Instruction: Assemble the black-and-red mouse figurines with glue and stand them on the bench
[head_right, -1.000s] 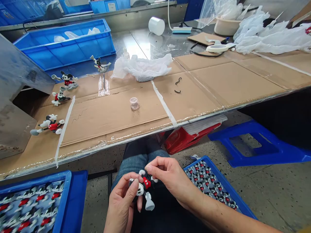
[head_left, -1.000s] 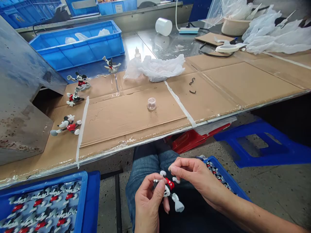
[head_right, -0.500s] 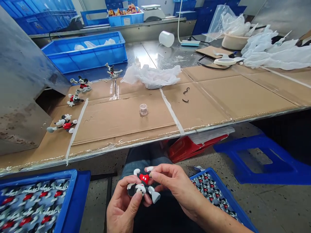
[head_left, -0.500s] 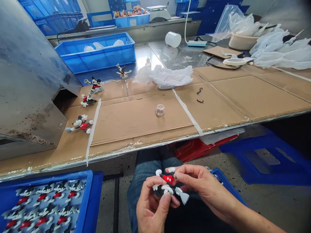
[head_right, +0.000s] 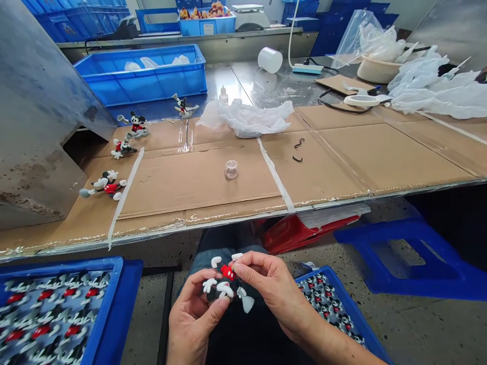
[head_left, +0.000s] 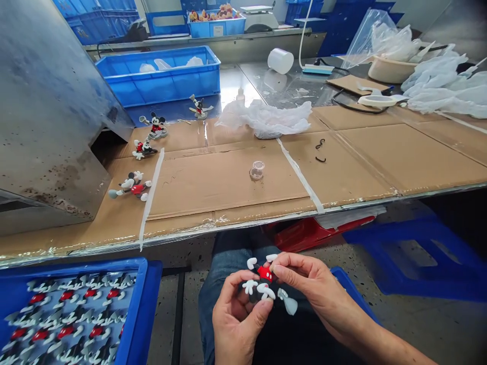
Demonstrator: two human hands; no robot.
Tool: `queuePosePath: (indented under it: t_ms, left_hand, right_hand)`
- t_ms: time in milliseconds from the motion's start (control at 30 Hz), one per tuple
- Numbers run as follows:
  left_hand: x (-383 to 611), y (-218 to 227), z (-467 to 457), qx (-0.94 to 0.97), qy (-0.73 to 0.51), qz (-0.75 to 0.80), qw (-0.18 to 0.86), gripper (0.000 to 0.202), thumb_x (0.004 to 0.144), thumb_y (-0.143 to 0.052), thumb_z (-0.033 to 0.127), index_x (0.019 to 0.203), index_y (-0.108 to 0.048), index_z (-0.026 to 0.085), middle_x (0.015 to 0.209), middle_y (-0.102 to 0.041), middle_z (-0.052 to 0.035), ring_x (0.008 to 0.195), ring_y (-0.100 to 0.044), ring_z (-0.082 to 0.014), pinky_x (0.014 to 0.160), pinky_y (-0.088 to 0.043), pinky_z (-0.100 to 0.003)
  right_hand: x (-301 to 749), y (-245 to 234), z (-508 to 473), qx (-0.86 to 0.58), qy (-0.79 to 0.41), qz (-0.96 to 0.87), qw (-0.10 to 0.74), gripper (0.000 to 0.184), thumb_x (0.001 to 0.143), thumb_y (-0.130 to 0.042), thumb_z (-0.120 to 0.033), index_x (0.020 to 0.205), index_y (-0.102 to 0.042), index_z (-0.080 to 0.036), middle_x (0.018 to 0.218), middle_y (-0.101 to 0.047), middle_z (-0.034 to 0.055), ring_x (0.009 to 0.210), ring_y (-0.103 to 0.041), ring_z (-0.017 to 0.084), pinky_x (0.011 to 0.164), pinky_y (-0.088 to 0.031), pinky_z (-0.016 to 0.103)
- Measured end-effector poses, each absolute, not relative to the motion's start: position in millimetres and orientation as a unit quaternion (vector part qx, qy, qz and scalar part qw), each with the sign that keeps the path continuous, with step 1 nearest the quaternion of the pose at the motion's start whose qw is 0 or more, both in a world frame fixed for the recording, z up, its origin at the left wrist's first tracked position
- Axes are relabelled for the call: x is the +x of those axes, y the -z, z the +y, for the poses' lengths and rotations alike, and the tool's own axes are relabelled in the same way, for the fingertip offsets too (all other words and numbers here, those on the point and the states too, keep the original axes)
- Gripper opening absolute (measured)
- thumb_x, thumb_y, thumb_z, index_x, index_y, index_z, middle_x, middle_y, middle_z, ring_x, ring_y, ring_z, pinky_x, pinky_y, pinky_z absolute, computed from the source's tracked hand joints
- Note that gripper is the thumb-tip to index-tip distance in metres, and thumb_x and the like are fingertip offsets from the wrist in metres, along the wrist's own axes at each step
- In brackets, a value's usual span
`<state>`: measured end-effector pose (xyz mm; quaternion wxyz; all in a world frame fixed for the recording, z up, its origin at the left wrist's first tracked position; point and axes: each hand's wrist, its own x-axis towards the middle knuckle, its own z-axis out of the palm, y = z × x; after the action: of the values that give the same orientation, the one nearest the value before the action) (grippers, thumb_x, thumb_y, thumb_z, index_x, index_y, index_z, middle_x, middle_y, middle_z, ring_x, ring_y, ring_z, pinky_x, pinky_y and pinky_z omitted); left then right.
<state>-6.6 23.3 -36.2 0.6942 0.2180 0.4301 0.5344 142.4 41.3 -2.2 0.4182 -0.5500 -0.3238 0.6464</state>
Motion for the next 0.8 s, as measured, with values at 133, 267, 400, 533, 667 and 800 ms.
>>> queuePosePath:
  t_ms: [133,267,400,533,667,800]
  left_hand:
    - [-8.0,34.9,25.0,0.175,-0.513,0.410,0.733,0.038,0.058,-0.092,0.019,0.091,-0.073,0.021,0.088,-0.077,-0.0007,0.074,-0.071,-0.0123,0.073,-0.057,-0.019]
    - [-9.5,38.3,25.9,0.163,-0.502,0.406,0.746,0.035,0.061,-0.090,0.019,0.089,-0.071,0.019,0.080,-0.077,-0.0018,0.071,-0.074,-0.0150,0.072,-0.058,-0.022]
    - [-9.5,41.5,26.1,0.152,-0.507,0.417,0.739,0.033,0.057,-0.092,0.017,0.079,-0.067,0.018,0.074,-0.075,0.0003,0.065,-0.075,-0.0178,0.065,-0.059,-0.023]
    - [-9.5,39.2,26.6,0.144,-0.495,0.420,0.747,0.034,0.054,-0.094,0.019,0.079,-0.072,0.017,0.073,-0.076,-0.0016,0.066,-0.075,-0.0183,0.066,-0.059,-0.022]
    - [-11.1,35.8,28.1,0.114,-0.463,0.411,0.777,0.036,0.051,-0.095,0.021,0.084,-0.078,0.017,0.074,-0.079,-0.0070,0.070,-0.076,-0.0204,0.069,-0.060,-0.024]
    - [-12.3,38.1,29.3,0.108,-0.443,0.405,0.793,0.040,0.044,-0.098,0.023,0.079,-0.080,0.018,0.069,-0.078,-0.0079,0.067,-0.076,-0.0219,0.065,-0.060,-0.025]
  right_hand:
    - [138.8,1.7,42.7,-0.562,-0.639,-0.311,0.423,0.030,0.081,-0.077,-0.047,0.076,-0.071,-0.018,0.079,-0.065,0.0006,0.077,-0.052,0.015,0.072,-0.041,0.023]
    - [137.0,3.2,41.4,-0.563,-0.641,-0.308,0.421,0.030,0.082,-0.076,-0.048,0.077,-0.072,-0.018,0.080,-0.067,0.0014,0.079,-0.054,0.016,0.074,-0.041,0.024]
    - [138.4,6.8,39.9,-0.555,-0.657,-0.315,0.401,0.031,0.083,-0.074,-0.048,0.079,-0.073,-0.018,0.085,-0.070,0.0043,0.087,-0.057,0.020,0.081,-0.041,0.027]
    - [139.8,7.4,40.3,-0.555,-0.665,-0.307,0.394,0.032,0.083,-0.074,-0.050,0.078,-0.074,-0.018,0.086,-0.069,0.0057,0.090,-0.056,0.022,0.084,-0.040,0.030]
    - [142.3,6.4,40.7,-0.563,-0.655,-0.298,0.408,0.031,0.081,-0.075,-0.050,0.074,-0.074,-0.019,0.102,-0.068,0.0066,0.104,-0.055,0.025,0.091,-0.037,0.033]
    - [150.7,9.3,47.8,-0.596,-0.598,-0.308,0.438,0.029,0.076,-0.078,-0.050,0.072,-0.075,-0.021,0.118,-0.063,0.0065,0.119,-0.048,0.029,0.102,-0.030,0.035]
